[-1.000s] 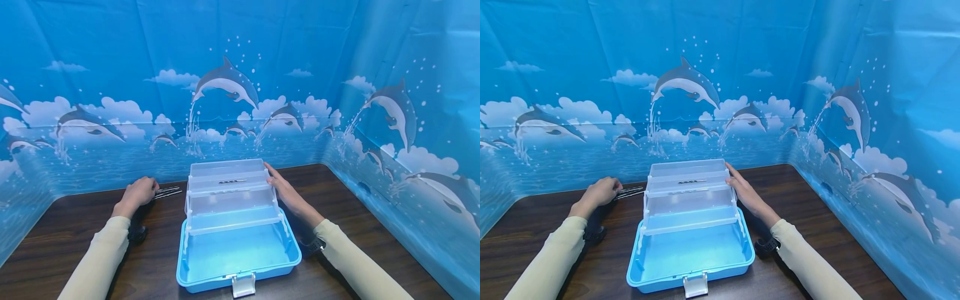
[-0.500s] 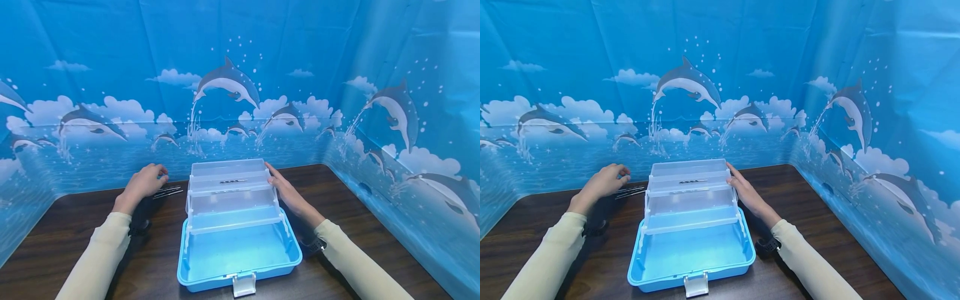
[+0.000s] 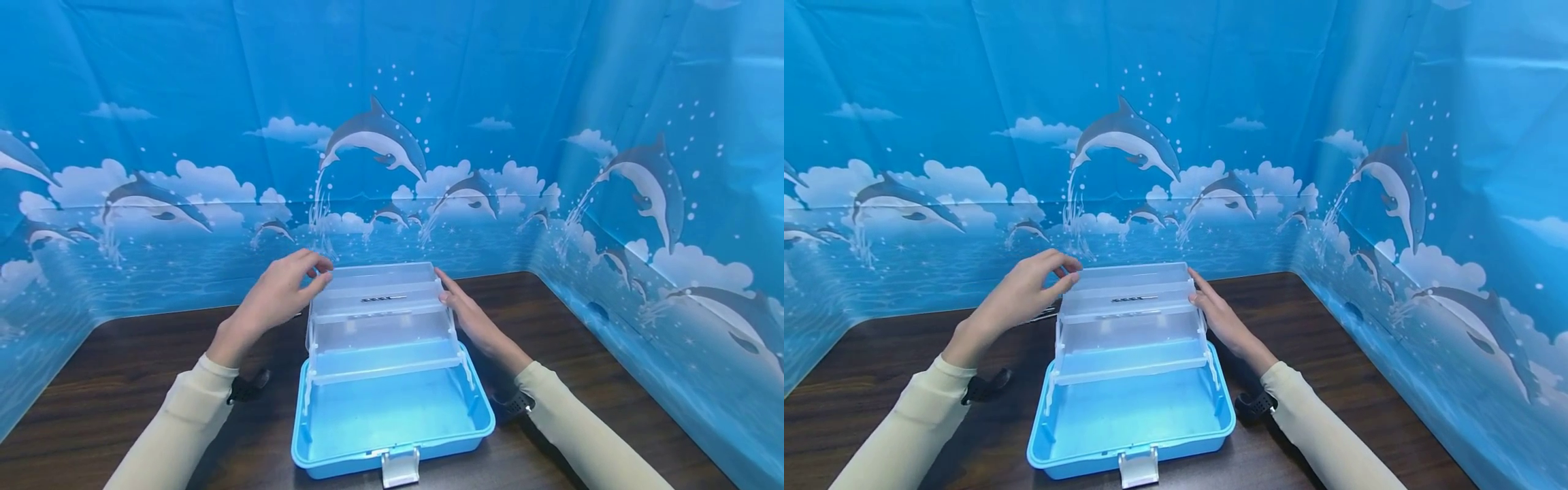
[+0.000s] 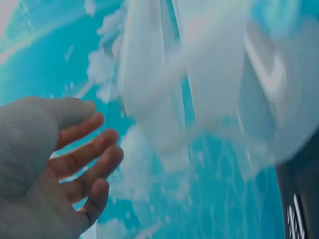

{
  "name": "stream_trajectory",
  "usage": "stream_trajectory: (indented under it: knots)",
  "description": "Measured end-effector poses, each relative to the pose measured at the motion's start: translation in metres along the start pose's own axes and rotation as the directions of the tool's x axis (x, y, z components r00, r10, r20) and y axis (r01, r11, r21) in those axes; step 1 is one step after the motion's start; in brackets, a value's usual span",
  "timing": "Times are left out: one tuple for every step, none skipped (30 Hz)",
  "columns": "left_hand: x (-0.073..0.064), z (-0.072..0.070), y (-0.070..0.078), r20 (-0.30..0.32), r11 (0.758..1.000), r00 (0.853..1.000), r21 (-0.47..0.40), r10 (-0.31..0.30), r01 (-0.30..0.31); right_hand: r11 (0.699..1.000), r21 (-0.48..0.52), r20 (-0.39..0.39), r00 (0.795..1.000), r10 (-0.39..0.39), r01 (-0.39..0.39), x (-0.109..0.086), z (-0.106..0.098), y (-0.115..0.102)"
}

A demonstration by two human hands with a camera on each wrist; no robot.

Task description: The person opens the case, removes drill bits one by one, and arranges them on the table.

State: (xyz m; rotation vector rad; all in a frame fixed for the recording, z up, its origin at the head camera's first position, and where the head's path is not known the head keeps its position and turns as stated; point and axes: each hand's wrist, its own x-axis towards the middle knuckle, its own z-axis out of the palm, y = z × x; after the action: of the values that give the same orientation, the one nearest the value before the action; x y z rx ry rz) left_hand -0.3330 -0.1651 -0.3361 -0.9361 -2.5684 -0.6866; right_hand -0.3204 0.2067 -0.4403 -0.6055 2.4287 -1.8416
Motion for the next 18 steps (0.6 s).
stream_trajectory:
  knots:
    - [0.001,0.003,0.004,0.021,1.000,1.000,-0.019,0.022,-0.022,1.000,0.003,0.001,1.000,-0.001,0.001,0.000,0.000,0.000]
    - [0.002,0.005,0.008,0.043,0.999,0.998,-0.035,0.039,-0.038,1.000,0.004,0.001,1.000,-0.002,0.002,0.000,0.000,0.000]
    - [0.002,0.007,0.011,0.064,0.998,0.997,-0.045,0.053,-0.050,1.000,0.006,0.001,1.000,-0.002,0.002,0.000,-0.001,0.000]
    - [0.003,0.009,0.012,0.086,0.997,0.994,-0.050,0.062,-0.058,1.000,0.007,0.001,1.000,-0.002,0.002,0.000,-0.001,0.000]
    - [0.003,0.011,0.013,0.107,0.997,0.992,-0.054,0.068,-0.063,1.000,0.007,0.000,1.000,-0.001,0.001,0.000,-0.001,0.000]
    - [0.004,0.013,0.013,0.131,0.996,0.989,-0.057,0.070,-0.063,1.000,0.006,-0.001,1.000,0.000,0.000,0.000,-0.002,0.000]
    - [0.004,0.014,0.013,0.156,0.996,0.985,-0.062,0.069,-0.060,1.000,0.005,-0.001,1.000,0.000,0.000,0.000,-0.002,0.000]
    - [0.004,0.015,0.012,0.180,0.996,0.981,-0.062,0.066,-0.056,1.000,0.001,-0.002,1.000,0.003,-0.003,0.000,-0.002,0.000]
    - [0.004,0.016,0.012,0.199,0.996,0.978,-0.063,0.071,-0.059,1.000,0.000,-0.004,1.000,0.005,-0.005,0.000,-0.002,0.000]
    - [0.004,0.017,0.011,0.216,0.996,0.973,-0.067,0.077,-0.064,1.000,-0.002,-0.005,1.000,0.008,-0.008,0.000,-0.002,0.000]
    - [0.005,0.019,0.011,0.233,0.995,0.969,-0.071,0.084,-0.069,1.000,-0.005,-0.009,1.000,0.011,-0.011,0.000,-0.002,0.000]
    - [0.006,0.020,0.011,0.246,0.994,0.965,-0.073,0.092,-0.076,1.000,-0.007,-0.012,1.000,0.013,-0.013,0.000,-0.002,0.001]
    - [0.006,0.021,0.012,0.254,0.994,0.962,-0.074,0.101,-0.085,1.000,-0.007,-0.014,1.000,0.015,-0.015,-0.001,-0.002,0.001]
    - [0.007,0.022,0.012,0.257,0.992,0.959,-0.077,0.115,-0.099,1.000,-0.007,-0.015,1.000,0.017,-0.017,-0.001,-0.002,0.001]
    - [0.009,0.023,0.013,0.259,0.990,0.957,-0.081,0.132,-0.115,1.000,-0.006,-0.016,1.000,0.016,-0.016,-0.001,-0.001,0.001]
    - [0.010,0.024,0.013,0.261,0.988,0.954,-0.085,0.144,-0.126,1.000,-0.006,-0.015,1.000,0.014,-0.014,-0.001,-0.001,0.001]
    - [0.011,0.024,0.014,0.263,0.987,0.952,-0.091,0.155,-0.136,1.000,-0.006,-0.014,1.000,0.012,-0.012,0.000,-0.001,0.001]
    - [0.012,0.025,0.014,0.264,0.984,0.950,-0.099,0.166,-0.145,1.000,-0.003,-0.013,1.000,0.011,-0.011,0.000,-0.001,0.001]
